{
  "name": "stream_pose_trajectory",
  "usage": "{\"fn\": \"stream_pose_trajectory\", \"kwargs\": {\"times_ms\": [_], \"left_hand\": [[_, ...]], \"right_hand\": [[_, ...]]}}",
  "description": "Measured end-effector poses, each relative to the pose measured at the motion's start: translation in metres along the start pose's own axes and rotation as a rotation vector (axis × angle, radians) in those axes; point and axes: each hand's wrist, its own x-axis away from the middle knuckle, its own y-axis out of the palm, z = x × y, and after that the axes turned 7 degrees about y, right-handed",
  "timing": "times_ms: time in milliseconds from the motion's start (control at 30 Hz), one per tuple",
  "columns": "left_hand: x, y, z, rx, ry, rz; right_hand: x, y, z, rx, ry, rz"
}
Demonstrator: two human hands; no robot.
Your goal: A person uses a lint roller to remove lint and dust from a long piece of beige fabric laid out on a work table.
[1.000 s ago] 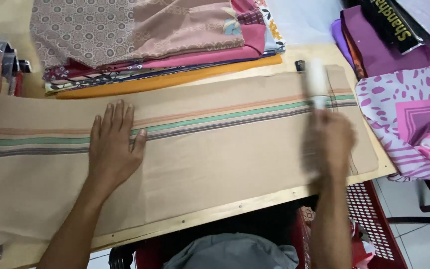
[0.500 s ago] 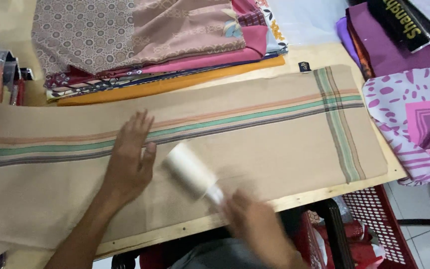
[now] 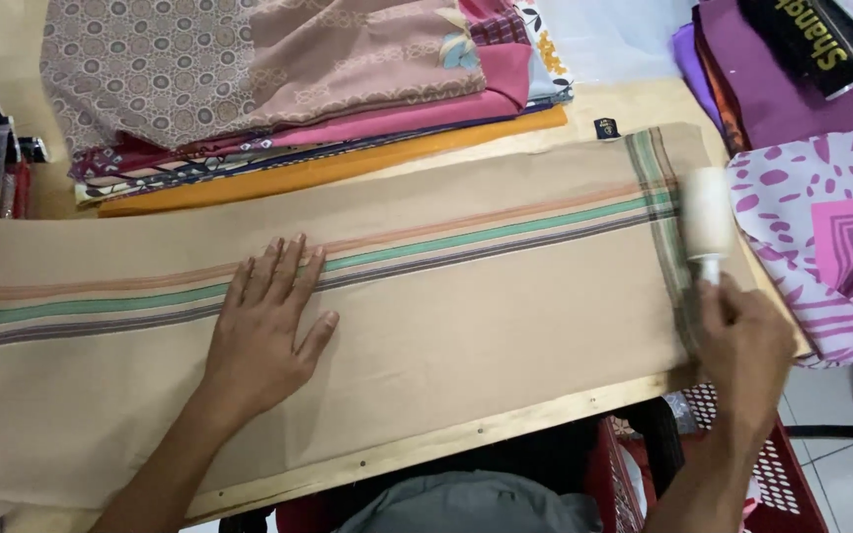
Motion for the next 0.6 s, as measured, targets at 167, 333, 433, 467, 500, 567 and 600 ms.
{"fn": "stream_pose_trajectory", "kwargs": {"times_ms": [167,333,433,467,500,567,600], "left_hand": [[-0.004,0.002,0.006,0.007,-0.022,-0.016],[-0.02,-0.026,0.059,0.302,0.047,-0.124],[-0.021,-0.012,0.071,0.327,0.208,-0.069],[-0.021,-0.005,0.072,0.217,0.331,0.002],[-0.021,-0.001,0.071,0.218,0.336,0.0],[-0.017,0.006,0.069,-0.192,0.381,0.057],[-0.017,0.004,0.07,-0.19,0.383,0.053]], "right_hand": [[0.032,-0.005,-0.011,-0.048,-0.019,0.009],[0.141,0.019,-0.04,0.007,-0.148,-0.363],[0.169,0.038,-0.034,-0.142,-0.531,-0.347],[0.169,0.042,-0.033,-0.208,-0.567,-0.381],[0.155,0.036,-0.03,-0.208,-0.562,-0.38],[0.129,0.023,-0.025,-0.036,0.062,-0.433],[0.112,0.013,-0.02,-0.035,0.066,-0.436]]}}
